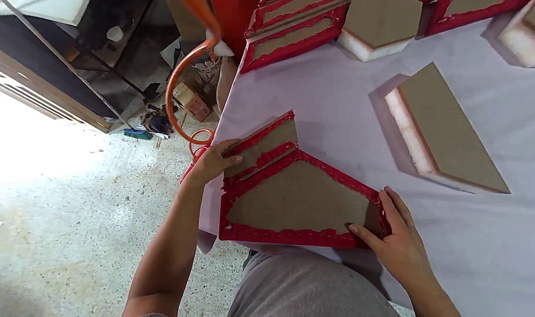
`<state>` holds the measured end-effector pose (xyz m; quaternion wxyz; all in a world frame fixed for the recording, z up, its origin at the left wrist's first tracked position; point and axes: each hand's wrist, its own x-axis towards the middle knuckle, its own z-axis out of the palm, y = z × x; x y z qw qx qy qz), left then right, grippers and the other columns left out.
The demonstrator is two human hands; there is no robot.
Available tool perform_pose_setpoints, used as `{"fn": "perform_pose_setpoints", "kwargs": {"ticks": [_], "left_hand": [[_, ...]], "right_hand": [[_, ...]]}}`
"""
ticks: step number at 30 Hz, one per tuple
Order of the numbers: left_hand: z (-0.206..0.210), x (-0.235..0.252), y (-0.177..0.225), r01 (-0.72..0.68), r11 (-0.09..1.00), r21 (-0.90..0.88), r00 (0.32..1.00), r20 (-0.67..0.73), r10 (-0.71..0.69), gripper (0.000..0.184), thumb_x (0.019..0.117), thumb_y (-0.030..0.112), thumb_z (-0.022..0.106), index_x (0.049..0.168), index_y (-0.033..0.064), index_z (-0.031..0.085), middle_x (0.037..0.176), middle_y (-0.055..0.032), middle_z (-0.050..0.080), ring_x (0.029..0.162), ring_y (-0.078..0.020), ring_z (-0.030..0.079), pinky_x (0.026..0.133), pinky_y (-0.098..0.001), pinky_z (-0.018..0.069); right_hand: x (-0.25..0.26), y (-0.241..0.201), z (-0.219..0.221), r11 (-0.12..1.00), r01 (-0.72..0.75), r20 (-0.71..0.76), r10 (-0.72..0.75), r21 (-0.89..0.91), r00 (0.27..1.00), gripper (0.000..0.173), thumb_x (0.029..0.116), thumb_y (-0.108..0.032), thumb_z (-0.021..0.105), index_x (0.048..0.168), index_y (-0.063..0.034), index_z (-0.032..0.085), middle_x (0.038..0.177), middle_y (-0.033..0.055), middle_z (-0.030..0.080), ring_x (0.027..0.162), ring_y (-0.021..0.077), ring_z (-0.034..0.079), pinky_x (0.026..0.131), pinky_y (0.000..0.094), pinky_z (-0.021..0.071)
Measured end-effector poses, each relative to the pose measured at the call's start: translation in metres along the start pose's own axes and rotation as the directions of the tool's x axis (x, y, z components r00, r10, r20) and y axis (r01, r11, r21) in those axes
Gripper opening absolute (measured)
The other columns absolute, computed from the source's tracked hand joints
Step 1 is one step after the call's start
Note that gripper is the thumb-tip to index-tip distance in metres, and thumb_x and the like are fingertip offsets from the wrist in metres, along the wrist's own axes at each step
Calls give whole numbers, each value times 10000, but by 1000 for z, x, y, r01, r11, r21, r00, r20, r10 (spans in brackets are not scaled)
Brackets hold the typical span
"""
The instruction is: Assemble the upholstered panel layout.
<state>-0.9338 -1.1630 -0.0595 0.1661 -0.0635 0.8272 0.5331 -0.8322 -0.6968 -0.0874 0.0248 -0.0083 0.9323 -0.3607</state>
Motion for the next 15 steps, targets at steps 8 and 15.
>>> {"fn": "perform_pose_setpoints", "kwargs": {"ticks": [8,15], "left_hand": [[2,8,12,103,994,-39,994,40,-102,406,926,215,761,1287,91,624,1190,-104,702,1085,-204,678,953,-448,562],[-13,31,37,175,970,168,976,100,-194,393,901,308,787,1041,12,572,843,-131,617,750,-228,609,692,-439,527]], "right_hand": [[-2,-4,1,999,-34,-3,34,-13,999,1111,723,-779,700,1583,-143,400,1640,117,346,1479,304,384,1136,567,409],[0,-7,-1,1000,-9,-6,9,-21,1000,1078,744,-760,689,1570,-121,422,1626,129,367,1466,308,405,1123,573,423]]}}
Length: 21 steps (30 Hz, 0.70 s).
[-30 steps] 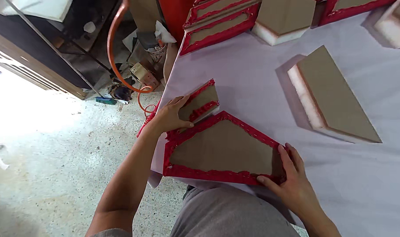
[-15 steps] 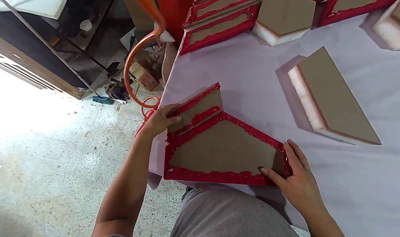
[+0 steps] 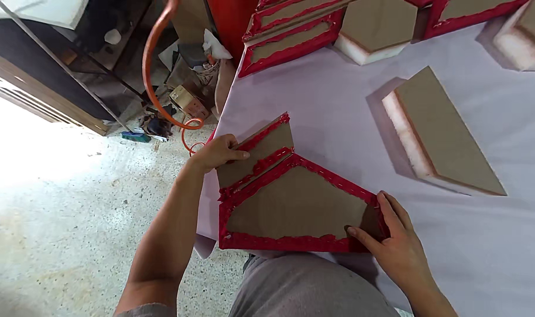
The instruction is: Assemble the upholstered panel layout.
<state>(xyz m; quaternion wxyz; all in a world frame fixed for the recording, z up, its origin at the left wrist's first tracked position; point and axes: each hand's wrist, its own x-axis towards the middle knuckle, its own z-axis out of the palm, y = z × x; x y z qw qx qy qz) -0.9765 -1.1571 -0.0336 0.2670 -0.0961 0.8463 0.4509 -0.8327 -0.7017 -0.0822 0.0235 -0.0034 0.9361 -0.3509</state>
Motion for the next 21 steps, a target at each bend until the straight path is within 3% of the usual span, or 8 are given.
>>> {"fn": "perform_pose_setpoints", "kwargs": {"ticks": [5,9,12,14,16,18,20,21], "left_hand": [[5,6,-1,-330,774,-540,886,-460,57,304,977,179,684,1236,49,594,1011,-74,705,879,-162,690,780,-374,598],[57,-13,16,-194,684,-703,951,-306,-44,409,1002,129,638,1375,29,504,1183,-155,681,1022,-285,708,879,-492,610],[65,-45,13,46,980,-194,984,-162,-79,286,1019,266,636,1154,21,695,1017,-110,749,918,-218,736,876,-452,609],[49,-62,20,20,985,173,956,-292,32,259,1000,361,657,980,126,762,898,-46,764,851,-205,740,823,-516,606],[27,-57,29,-102,898,428,892,-361,273,320,937,358,744,1137,109,738,1115,-97,733,1056,-272,696,932,-579,545],[1,-19,32,-229,730,644,873,-196,447,760,815,399,847,1445,102,540,1493,-161,512,1411,-357,453,1151,-595,375],[-17,28,31,-273,596,755,905,-9,426,1218,661,436,941,1621,117,264,1671,-210,219,1550,-415,173,1235,-642,146],[-22,48,28,-272,553,787,919,42,392,1327,603,459,965,1639,127,205,1680,-209,192,1549,-422,172,1228,-654,133]], "right_hand": [[-4,1,4,999,-40,-18,41,31,999,1061,738,-753,698,1555,-125,448,1626,123,366,1465,303,404,1128,562,420],[-7,0,5,997,-59,-19,60,48,998,1050,743,-747,701,1553,-127,452,1624,122,372,1461,295,410,1129,549,422],[-9,0,3,996,-87,-19,88,36,996,1018,747,-739,700,1539,-142,473,1612,99,393,1449,284,426,1114,558,433],[-11,0,2,995,-102,-22,102,22,994,1010,749,-731,701,1546,-156,467,1612,93,394,1444,291,434,1098,575,443],[-12,0,1,995,-95,-20,95,11,995,1008,760,-733,690,1547,-145,462,1609,107,397,1437,305,442,1088,588,443],[-12,0,2,998,-67,-20,68,9,998,1003,770,-729,685,1543,-128,465,1597,129,409,1425,316,454,1081,587,449],[-10,0,3,999,-48,-25,49,18,998,999,768,-722,693,1537,-124,471,1588,140,418,1416,321,464,1075,580,459],[-10,0,2,998,-51,-26,51,22,998,999,766,-720,697,1539,-130,470,1588,135,419,1416,317,464,1072,577,462]]}}
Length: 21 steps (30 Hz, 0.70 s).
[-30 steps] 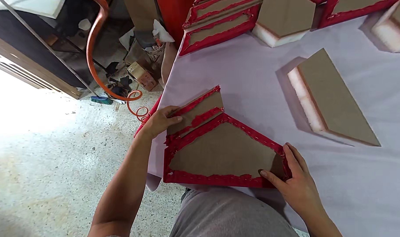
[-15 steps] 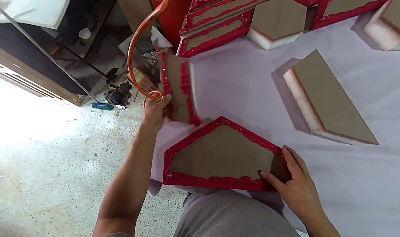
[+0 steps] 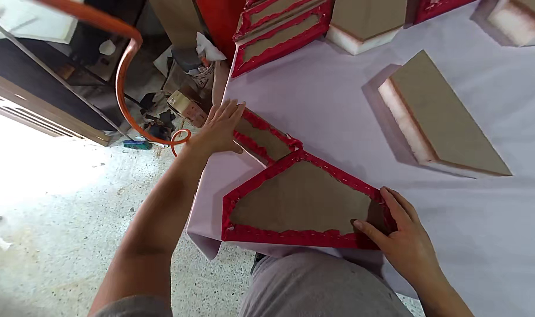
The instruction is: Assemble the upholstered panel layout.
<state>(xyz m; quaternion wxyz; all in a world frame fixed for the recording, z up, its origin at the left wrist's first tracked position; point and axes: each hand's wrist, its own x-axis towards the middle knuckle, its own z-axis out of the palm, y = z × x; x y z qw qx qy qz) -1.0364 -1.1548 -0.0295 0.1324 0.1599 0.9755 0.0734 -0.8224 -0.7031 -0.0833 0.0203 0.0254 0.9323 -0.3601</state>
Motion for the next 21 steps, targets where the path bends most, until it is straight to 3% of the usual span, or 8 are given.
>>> {"fn": "perform_pose_setpoints", "kwargs": {"ticks": [3,5,7,10,12,15,18,21], "left_hand": [[5,18,-12,30,999,17,999,35,-31,1382,516,475,989,1634,182,232,1510,-227,411,1365,-443,438,1094,-637,402],[1,6,-4,95,995,-42,995,42,-93,1348,561,461,980,1640,211,212,1408,-255,465,1283,-444,499,1015,-623,478],[5,-18,8,206,973,-104,978,38,-203,1285,610,483,954,1638,252,217,1440,-276,453,1236,-450,557,947,-652,517],[24,-61,34,346,900,-265,937,49,-346,1168,689,463,921,1625,225,264,1443,-260,498,1199,-460,596,928,-694,513],[40,-87,48,380,834,-400,917,42,-398,1105,733,478,900,1614,208,290,1418,-238,544,1207,-423,605,973,-666,505],[41,-96,51,381,745,-547,900,35,-435,942,755,497,883,1509,137,449,1322,-231,576,1067,-370,646,889,-600,551],[40,-73,45,306,742,-597,924,-3,-383,985,733,458,906,1501,78,421,1465,-227,492,1235,-377,592,991,-589,526],[44,-55,40,195,870,-452,980,53,-192,1217,650,566,921,1610,161,292,1532,-164,461,1385,-354,478,1108,-599,430]], "right_hand": [[-1,0,-1,1000,-9,-5,9,17,1000,985,762,-708,708,1533,-140,479,1582,119,428,1410,288,470,1071,556,472],[-3,0,0,1000,-25,-2,25,17,1000,981,765,-704,710,1533,-140,478,1584,114,425,1412,285,468,1077,555,468],[-6,1,0,999,-37,-1,37,10,999,984,767,-710,700,1534,-136,476,1580,122,431,1415,307,465,1076,578,461],[-7,1,2,999,-37,-17,37,18,999,993,762,-730,690,1534,-142,479,1566,130,449,1414,323,464,1072,600,454],[-6,0,2,999,-33,-19,33,30,999,985,763,-724,694,1538,-156,475,1570,126,442,1420,319,454,1078,601,449],[-6,0,0,999,-33,-16,33,19,999,982,771,-712,690,1541,-144,468,1574,135,433,1423,328,449,1081,603,442],[-5,-1,-2,1000,-22,6,22,6,1000,989,774,-722,682,1544,-141,464,1583,136,424,1431,329,440,1089,608,431],[-4,-1,-3,999,-42,21,42,4,999,979,756,-723,689,1539,-175,477,1577,123,434,1421,333,449,1073,628,432]]}}
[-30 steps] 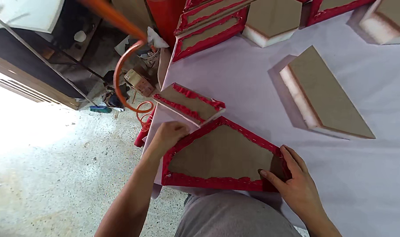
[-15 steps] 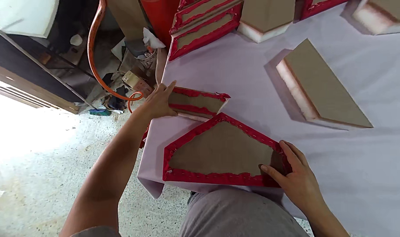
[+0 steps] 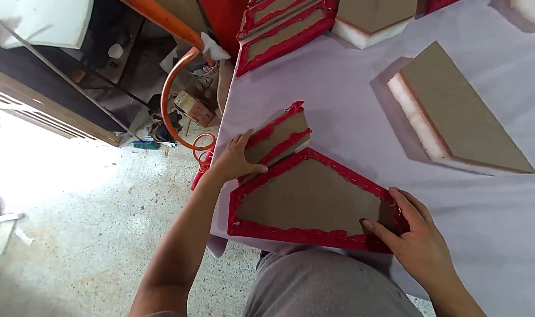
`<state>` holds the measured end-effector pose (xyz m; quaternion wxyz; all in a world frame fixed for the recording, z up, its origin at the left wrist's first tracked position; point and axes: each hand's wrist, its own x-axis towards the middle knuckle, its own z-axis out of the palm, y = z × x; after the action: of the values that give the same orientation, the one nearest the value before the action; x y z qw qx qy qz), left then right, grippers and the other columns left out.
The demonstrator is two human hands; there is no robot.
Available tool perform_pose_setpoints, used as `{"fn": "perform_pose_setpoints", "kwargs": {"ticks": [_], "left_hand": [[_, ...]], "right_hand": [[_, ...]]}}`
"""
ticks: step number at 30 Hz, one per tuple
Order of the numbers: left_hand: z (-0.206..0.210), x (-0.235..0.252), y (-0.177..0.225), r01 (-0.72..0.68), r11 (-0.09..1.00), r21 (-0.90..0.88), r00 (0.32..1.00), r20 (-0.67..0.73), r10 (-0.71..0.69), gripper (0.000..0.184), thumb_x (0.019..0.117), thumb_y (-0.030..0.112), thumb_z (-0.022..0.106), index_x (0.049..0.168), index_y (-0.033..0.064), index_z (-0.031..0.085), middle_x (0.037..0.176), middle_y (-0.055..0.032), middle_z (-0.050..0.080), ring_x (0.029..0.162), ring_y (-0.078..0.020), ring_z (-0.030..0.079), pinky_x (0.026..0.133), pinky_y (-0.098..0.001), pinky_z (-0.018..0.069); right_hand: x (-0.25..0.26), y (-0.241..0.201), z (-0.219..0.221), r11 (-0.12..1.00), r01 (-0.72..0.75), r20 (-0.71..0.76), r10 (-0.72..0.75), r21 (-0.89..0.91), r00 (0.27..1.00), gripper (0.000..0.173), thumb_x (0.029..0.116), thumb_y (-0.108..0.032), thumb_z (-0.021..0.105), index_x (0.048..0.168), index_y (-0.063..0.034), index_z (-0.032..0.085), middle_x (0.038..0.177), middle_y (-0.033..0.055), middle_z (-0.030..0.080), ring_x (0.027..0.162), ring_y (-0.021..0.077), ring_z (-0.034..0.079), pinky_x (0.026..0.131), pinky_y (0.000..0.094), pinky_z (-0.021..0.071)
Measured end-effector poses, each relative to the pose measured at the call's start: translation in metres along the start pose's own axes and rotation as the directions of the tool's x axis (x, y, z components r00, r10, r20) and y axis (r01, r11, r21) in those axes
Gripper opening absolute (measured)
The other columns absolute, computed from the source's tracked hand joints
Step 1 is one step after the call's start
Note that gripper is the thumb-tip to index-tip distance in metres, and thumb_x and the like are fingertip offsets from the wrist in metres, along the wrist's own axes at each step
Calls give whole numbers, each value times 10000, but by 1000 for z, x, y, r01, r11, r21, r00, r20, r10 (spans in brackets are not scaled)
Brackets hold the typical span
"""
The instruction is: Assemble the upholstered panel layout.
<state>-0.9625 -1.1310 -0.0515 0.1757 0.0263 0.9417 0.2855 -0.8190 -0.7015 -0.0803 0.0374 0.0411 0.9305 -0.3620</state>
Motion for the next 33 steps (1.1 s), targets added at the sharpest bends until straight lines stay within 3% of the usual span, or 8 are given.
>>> {"fn": "perform_pose_setpoints", "kwargs": {"ticks": [6,12,16,22,29,33], "left_hand": [[-9,-2,1,-103,976,194,991,100,85,1208,672,528,898,1620,159,248,1453,-173,506,1312,-339,534,1044,-577,485],[-7,-8,-11,-135,986,101,985,119,123,1217,695,564,886,1641,182,224,1536,-143,448,1406,-311,452,1132,-558,413],[-8,-8,-11,-87,995,52,990,116,81,1192,693,566,897,1638,245,247,1563,-110,435,1417,-305,445,1133,-578,405],[-5,-9,-15,-107,994,32,987,120,103,1191,710,558,890,1645,239,223,1582,-108,414,1441,-308,415,1157,-569,377],[-12,-19,-13,-80,994,80,993,94,72,1200,678,519,922,1633,238,252,1545,-124,442,1407,-326,447,1101,-589,431],[-12,-16,-15,-101,994,47,987,128,94,1193,682,511,918,1635,249,250,1556,-117,431,1423,-329,423,1106,-607,410]], "right_hand": [[1,-5,-1,998,-49,3,49,29,999,975,747,-722,704,1540,-203,476,1560,111,450,1404,318,466,1066,615,444],[-2,-4,1,997,-61,-8,62,36,998,976,751,-719,706,1542,-200,471,1558,114,448,1400,314,468,1061,613,448],[-1,-3,1,999,-37,-13,38,39,999,963,752,-695,711,1537,-188,476,1554,143,447,1396,340,468,1056,631,443],[1,-2,3,999,-35,-16,35,26,999,975,748,-707,703,1541,-189,473,1564,149,434,1405,349,455,1068,629,431],[-2,-2,4,999,-34,-43,35,24,998,1001,742,-743,682,1547,-191,465,1565,160,428,1407,349,454,1074,628,425],[-4,-1,3,999,-49,-32,49,23,998,989,750,-711,700,1556,-194,452,1579,146,413,1419,336,442,1082,619,423]]}}
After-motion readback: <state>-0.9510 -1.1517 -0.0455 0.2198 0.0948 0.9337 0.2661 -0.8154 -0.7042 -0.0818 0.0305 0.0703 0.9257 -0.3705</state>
